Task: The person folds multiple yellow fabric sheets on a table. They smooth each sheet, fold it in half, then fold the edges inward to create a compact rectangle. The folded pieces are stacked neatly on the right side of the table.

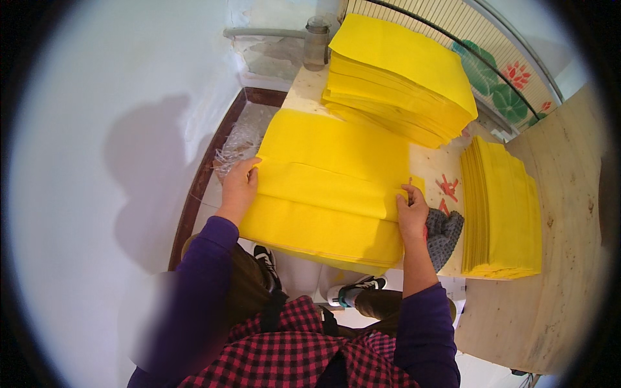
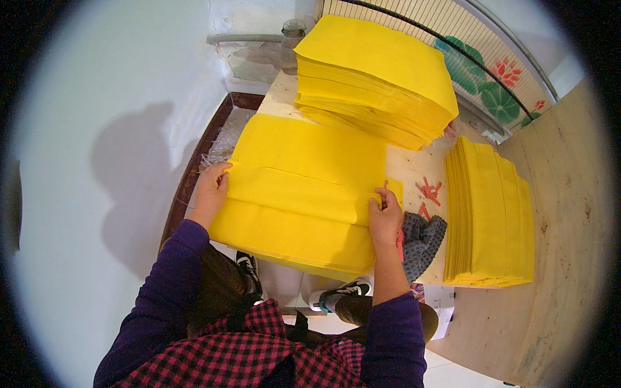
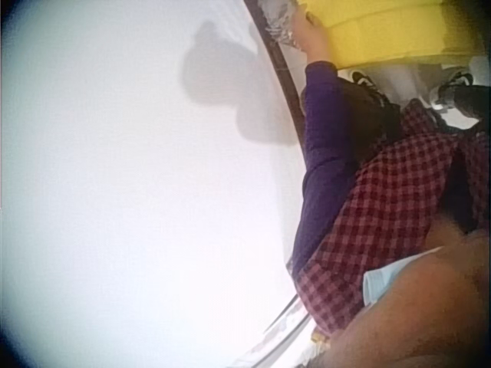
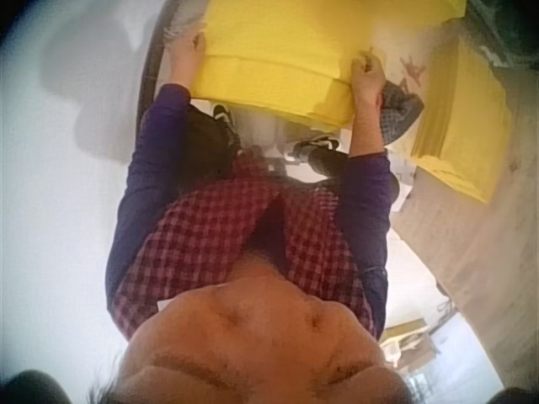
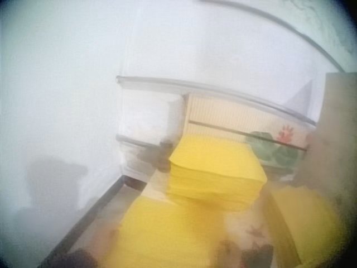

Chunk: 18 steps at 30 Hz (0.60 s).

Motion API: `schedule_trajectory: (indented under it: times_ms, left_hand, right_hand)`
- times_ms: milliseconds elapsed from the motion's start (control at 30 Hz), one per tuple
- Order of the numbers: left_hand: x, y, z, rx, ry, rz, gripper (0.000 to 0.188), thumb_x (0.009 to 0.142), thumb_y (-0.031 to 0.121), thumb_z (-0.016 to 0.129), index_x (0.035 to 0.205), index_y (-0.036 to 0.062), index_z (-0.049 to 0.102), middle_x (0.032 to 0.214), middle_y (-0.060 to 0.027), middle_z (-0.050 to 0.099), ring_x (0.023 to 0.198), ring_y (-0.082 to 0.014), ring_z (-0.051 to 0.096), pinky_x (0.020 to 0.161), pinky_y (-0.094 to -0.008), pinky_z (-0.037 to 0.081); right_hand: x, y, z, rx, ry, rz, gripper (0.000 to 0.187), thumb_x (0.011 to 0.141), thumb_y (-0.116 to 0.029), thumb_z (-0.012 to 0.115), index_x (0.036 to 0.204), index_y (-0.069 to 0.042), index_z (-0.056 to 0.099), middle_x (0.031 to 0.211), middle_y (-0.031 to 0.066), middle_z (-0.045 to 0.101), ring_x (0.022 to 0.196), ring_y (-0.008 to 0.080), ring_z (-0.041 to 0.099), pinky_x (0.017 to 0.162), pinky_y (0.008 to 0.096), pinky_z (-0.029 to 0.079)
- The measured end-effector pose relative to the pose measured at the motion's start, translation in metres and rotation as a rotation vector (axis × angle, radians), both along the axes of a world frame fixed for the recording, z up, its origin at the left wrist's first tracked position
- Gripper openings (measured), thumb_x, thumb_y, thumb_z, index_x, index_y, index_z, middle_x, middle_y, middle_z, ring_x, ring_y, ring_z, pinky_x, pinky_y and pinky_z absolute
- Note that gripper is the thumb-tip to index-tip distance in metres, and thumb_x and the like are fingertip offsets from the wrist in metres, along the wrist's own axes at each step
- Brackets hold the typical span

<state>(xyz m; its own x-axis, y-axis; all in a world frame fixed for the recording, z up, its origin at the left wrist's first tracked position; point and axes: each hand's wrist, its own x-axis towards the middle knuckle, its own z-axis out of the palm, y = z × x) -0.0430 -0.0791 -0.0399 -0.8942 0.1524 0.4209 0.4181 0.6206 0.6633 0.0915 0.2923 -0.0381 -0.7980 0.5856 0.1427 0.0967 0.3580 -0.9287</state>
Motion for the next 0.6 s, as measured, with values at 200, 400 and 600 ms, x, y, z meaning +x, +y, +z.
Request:
schedule_trajectory:
  times_ms: [200,400,600]
  left_hand:
    - [0.002,0.0,0.003,0.028,-0.002,0.002,0.02,0.083,0.0,0.061,0.102,0.0052,0.065,0.091,-0.0151,0.064,0.083,-0.0318,0.062,0.073,-0.0371,0.049]
    - [0.004,0.002,0.005,-0.06,0.056,-0.002,0.02,0.082,0.001,0.06,0.101,0.0057,0.065,0.089,-0.0154,0.063,0.085,-0.0344,0.06,0.073,-0.0399,0.049]
    - [0.006,0.003,0.008,-0.087,0.077,-0.019,0.019,0.083,0.001,0.059,0.101,0.0063,0.065,0.088,-0.0155,0.061,0.086,-0.036,0.059,0.074,-0.0416,0.048]
  right_hand:
    - [0.0,0.004,-0.005,0.018,-0.003,0.0,0.028,0.082,0.004,0.063,0.109,0.0,0.059,0.098,0.0056,0.062,0.086,0.0113,0.058,0.077,0.023,0.046]
    - [-0.002,0.009,-0.014,0.069,-0.011,0.005,0.031,0.08,0.004,0.064,0.111,0.0,0.058,0.1,0.0064,0.063,0.087,0.0121,0.058,0.077,0.0244,0.047]
    - [0.001,0.004,0.013,0.209,-0.034,-0.089,0.037,0.081,-0.006,0.067,0.117,0.0,0.057,0.117,0.0139,0.06,0.107,0.0244,0.057,0.093,0.0332,0.044]
